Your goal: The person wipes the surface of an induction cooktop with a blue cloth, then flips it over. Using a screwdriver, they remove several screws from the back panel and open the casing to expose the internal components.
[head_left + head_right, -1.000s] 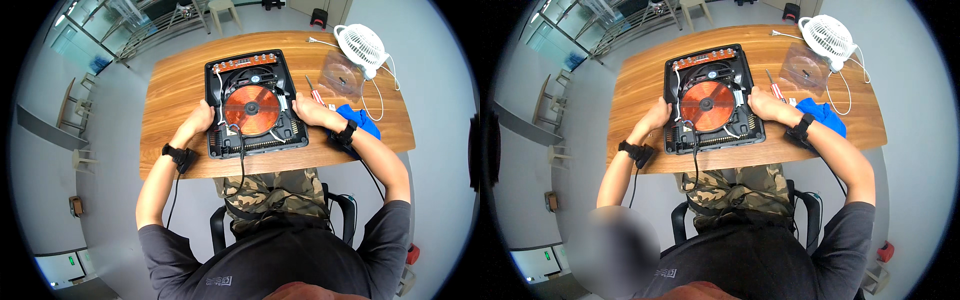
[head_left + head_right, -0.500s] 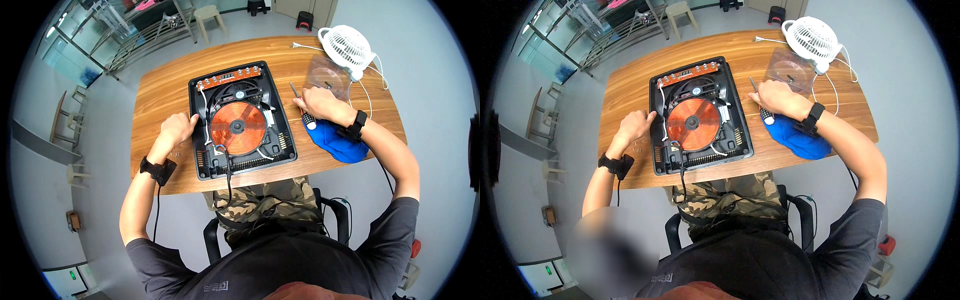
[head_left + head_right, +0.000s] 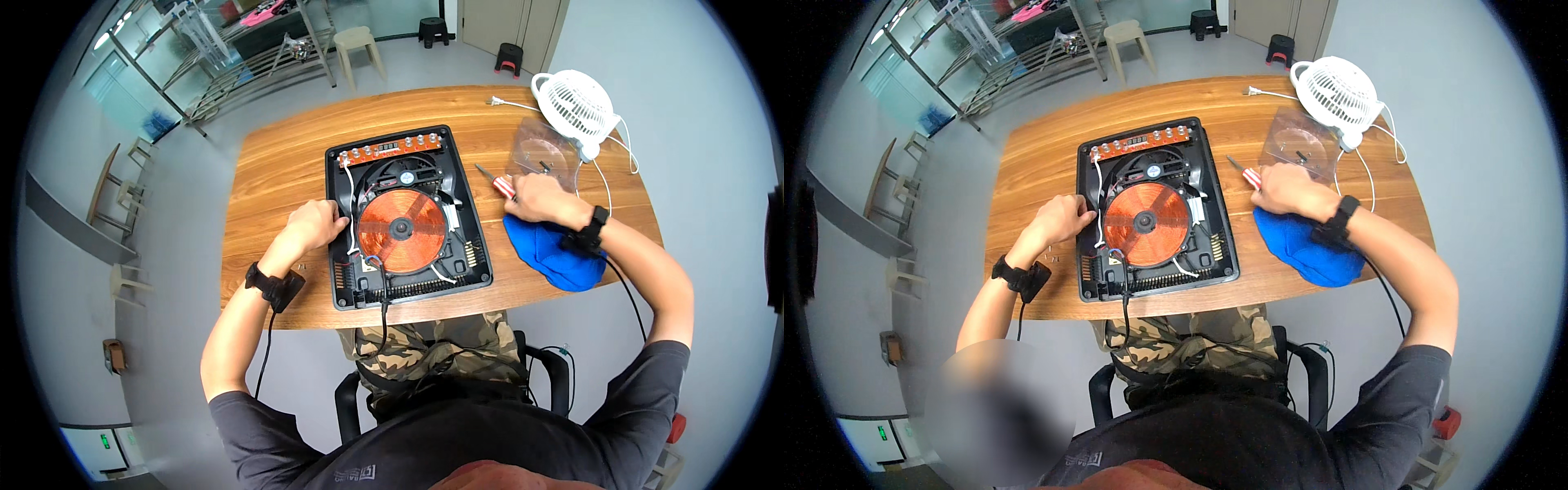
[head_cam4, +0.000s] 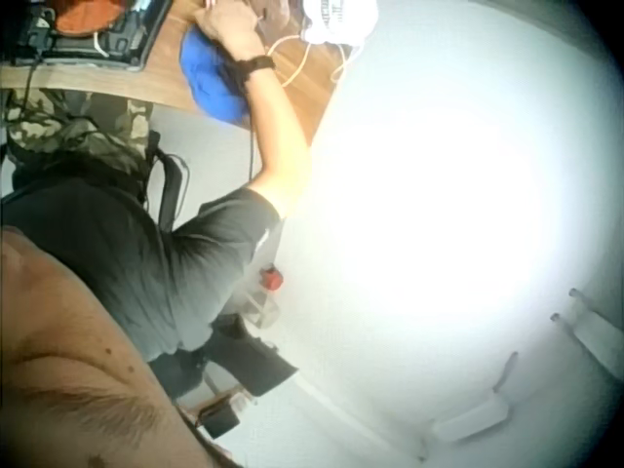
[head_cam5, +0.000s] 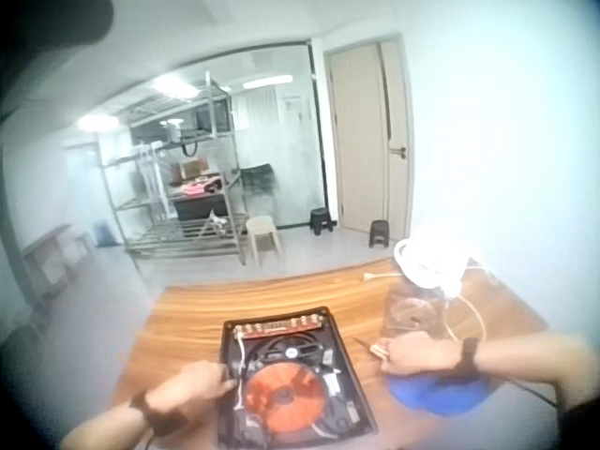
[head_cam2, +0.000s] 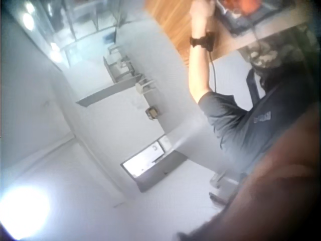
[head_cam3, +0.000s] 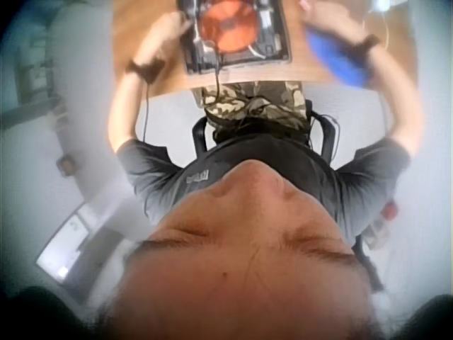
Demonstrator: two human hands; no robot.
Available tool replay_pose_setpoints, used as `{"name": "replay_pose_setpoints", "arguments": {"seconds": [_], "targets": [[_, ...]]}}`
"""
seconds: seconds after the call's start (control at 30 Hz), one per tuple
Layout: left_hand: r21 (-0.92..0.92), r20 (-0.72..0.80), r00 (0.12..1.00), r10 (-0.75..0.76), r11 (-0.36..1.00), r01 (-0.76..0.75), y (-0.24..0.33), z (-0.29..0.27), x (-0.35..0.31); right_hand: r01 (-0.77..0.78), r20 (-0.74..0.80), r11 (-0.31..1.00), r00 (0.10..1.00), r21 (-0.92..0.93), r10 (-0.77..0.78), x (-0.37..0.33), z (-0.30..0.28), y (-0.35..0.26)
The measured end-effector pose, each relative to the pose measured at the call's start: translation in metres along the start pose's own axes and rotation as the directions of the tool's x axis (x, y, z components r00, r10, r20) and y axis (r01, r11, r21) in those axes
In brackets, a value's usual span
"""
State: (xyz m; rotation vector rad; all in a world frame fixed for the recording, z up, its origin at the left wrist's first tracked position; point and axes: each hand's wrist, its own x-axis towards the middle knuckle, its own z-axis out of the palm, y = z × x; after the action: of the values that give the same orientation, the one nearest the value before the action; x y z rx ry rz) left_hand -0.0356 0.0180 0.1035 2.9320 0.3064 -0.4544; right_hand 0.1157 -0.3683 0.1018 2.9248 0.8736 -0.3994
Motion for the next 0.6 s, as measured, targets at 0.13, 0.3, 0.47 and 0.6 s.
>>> {"name": "replay_pose_setpoints", "arguments": {"seconds": [0.13, 0.3, 0.47, 0.6], "targets": [[0.038, -0.05, 0.998, 0.028, 0.999, -0.026, 0.004, -0.016, -0.001, 0.062, -0.206, 0.998, 0.977, 0.01, -0.059, -0.007, -0.048, 0.017], [-0.027, -0.298, 0.914, 0.274, 0.955, -0.295, 0.023, -0.041, 0.035, 0.263, -0.399, 0.965, 0.887, 0.023, -0.232, 0.004, -0.124, 0.013], [0.053, -0.366, 0.844, 0.391, 0.915, -0.401, 0.051, -0.038, 0.096, 0.327, -0.437, 0.945, 0.852, 0.014, -0.288, 0.042, -0.151, -0.003], [0.027, -0.268, 0.877, 0.399, 0.913, -0.407, 0.067, -0.038, 0.118, 0.351, -0.414, 0.936, 0.847, -0.036, -0.333, 0.062, -0.156, -0.023]]}}
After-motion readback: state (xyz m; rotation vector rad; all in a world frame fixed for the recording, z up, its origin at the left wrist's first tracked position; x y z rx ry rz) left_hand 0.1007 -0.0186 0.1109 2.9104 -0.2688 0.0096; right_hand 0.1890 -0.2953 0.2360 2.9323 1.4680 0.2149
